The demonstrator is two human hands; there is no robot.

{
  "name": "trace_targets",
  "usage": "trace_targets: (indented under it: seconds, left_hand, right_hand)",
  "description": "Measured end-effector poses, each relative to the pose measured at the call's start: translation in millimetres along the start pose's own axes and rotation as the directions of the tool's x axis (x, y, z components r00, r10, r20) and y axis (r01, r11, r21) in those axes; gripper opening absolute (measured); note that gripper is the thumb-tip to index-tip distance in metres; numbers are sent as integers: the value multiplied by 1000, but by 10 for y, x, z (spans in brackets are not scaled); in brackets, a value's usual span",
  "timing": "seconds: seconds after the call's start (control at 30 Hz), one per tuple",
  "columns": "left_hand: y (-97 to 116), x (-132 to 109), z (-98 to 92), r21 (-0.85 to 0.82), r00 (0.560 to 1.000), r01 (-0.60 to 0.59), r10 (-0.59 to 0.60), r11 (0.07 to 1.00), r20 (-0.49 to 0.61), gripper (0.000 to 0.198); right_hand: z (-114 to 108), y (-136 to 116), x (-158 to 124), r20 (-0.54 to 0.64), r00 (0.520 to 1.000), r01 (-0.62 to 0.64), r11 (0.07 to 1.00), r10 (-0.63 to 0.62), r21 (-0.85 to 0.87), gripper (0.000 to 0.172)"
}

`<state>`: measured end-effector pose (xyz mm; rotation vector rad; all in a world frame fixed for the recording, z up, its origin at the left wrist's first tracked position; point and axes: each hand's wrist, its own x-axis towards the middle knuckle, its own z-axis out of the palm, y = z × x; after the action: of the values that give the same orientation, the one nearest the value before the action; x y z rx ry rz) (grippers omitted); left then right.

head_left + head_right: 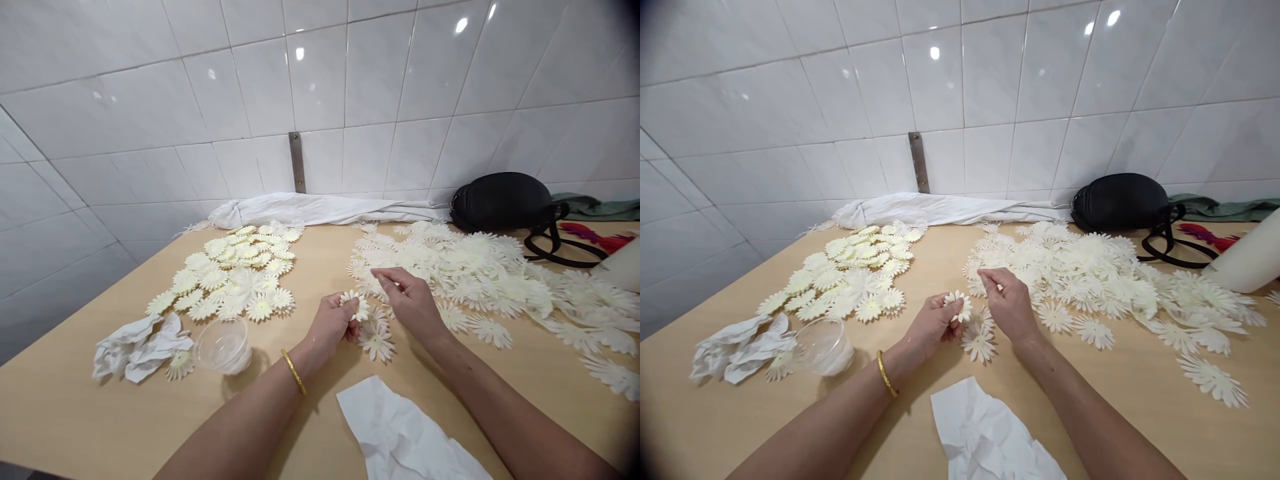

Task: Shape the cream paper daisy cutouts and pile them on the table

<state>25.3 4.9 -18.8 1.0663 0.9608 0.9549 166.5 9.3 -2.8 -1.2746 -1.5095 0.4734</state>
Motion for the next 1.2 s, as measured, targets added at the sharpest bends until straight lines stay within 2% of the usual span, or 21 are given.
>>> trace_targets:
  seconds: [0.07, 0.13, 0.27, 0.37, 0.47, 0.6, 0.7, 0.8, 0.87, 0.93, 1.03, 1.13, 1.2]
  left_hand:
    - [22, -12, 12, -2, 1000, -6, 6, 1000, -6, 38]
    - [41, -21, 19, 3, 1000, 1, -1, 1000, -28, 41]
    - [49, -16, 17, 13, 997, -5, 6, 1000, -73, 42]
    - [53, -13, 17, 28, 995, 2, 1, 1000, -95, 43]
    - [60, -16, 15, 20, 994, 48, -45, 999, -103, 55]
    - [49, -12, -5, -17, 995, 80, -81, 997, -65, 55]
    - [30, -5, -18, -54, 998, 55, -56, 997, -18, 43]
    - [13, -3, -15, -23, 1000, 29, -30, 999, -10, 35]
    - [7, -2, -9, -9, 1000, 22, -22, 1000, -19, 33]
    - [9, -1, -1, -16, 1000, 20, -20, 1000, -17, 33]
    - [26, 2, 8, -34, 999, 15, -16, 999, -43, 34]
    - [52, -1, 8, -40, 997, -2, -1, 999, -82, 35]
    - [62, -6, 2, -26, 996, -24, 21, 999, -87, 38]
  right_hand:
    - [20, -58, -30, 150, 985, -107, 980, 82, 167, 24]
    - [32, -85, -49, 273, 955, -190, 947, 117, 259, 27]
    - [63, -85, -88, 414, 901, -293, 887, 130, 358, 33]
    - [99, -95, -125, 463, 883, -277, 880, 76, 385, 29]
    - [109, -100, -137, 377, 925, -179, 937, 56, 300, 23]
    - [28, 2, -58, 42, 998, -55, 998, 57, -43, 23]
    - [-65, 134, 51, -214, 975, -16, 933, -66, -359, 18]
    - [-101, 200, 109, -267, 947, 11, 852, -176, -523, 25]
    - [-81, 173, 92, -224, 953, 73, 875, -202, -479, 26]
    - [-35, 100, 41, -162, 971, 116, 937, -177, -331, 24]
    - [49, -35, -62, 27, 998, 50, 998, -49, -41, 24]
    - [120, -120, -146, 271, 962, -40, 992, 6, 120, 27]
    - [150, -135, -176, 369, 929, -82, 975, 0, 205, 29]
